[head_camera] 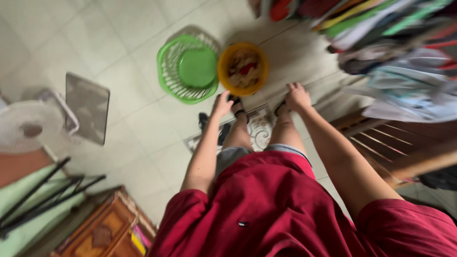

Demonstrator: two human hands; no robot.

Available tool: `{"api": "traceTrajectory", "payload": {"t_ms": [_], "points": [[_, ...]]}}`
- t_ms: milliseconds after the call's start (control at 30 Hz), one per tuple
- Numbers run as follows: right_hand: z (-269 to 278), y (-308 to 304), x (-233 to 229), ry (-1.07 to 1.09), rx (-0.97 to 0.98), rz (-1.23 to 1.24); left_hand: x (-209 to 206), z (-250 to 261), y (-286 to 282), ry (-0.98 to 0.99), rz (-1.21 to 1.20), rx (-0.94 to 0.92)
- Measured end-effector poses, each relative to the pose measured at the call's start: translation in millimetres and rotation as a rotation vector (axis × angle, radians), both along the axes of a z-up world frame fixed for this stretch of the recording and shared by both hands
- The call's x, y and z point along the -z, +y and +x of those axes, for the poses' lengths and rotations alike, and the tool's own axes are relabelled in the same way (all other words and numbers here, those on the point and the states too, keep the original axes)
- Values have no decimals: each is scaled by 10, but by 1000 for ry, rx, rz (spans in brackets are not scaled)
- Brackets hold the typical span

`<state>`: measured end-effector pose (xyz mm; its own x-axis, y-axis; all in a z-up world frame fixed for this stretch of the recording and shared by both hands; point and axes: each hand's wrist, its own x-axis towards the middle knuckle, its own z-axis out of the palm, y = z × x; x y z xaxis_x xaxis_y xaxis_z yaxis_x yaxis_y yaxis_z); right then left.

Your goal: The person takes wet clothes from a yellow bucket, places them on hangers, and hangs them on a clothes rack. The person handles various garments including shirts and socks, using hangers to organize them on the rack.

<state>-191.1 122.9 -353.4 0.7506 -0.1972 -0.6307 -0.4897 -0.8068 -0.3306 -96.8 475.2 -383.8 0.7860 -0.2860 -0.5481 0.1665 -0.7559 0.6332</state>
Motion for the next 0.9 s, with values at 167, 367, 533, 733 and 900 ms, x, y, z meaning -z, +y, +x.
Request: {"api": "traceTrajectory", "payload": {"t_ms": [167,367,533,733,900], "points": [[148,496,855,151,142,86,528,-368,331,124,86,-7],[270,1003,1668,110,-39,232,1307,-651,286,89,88,-136],[659,1130,2643,240,-241,160,2084,-697,17,-11,-46,-216],[1299,1369,3651,388,-382,56,2567,-522,-143,108,-57,-207],[2032,1496,4134,158,-547,8,2729,-197,-215,156,83,-155]]}}
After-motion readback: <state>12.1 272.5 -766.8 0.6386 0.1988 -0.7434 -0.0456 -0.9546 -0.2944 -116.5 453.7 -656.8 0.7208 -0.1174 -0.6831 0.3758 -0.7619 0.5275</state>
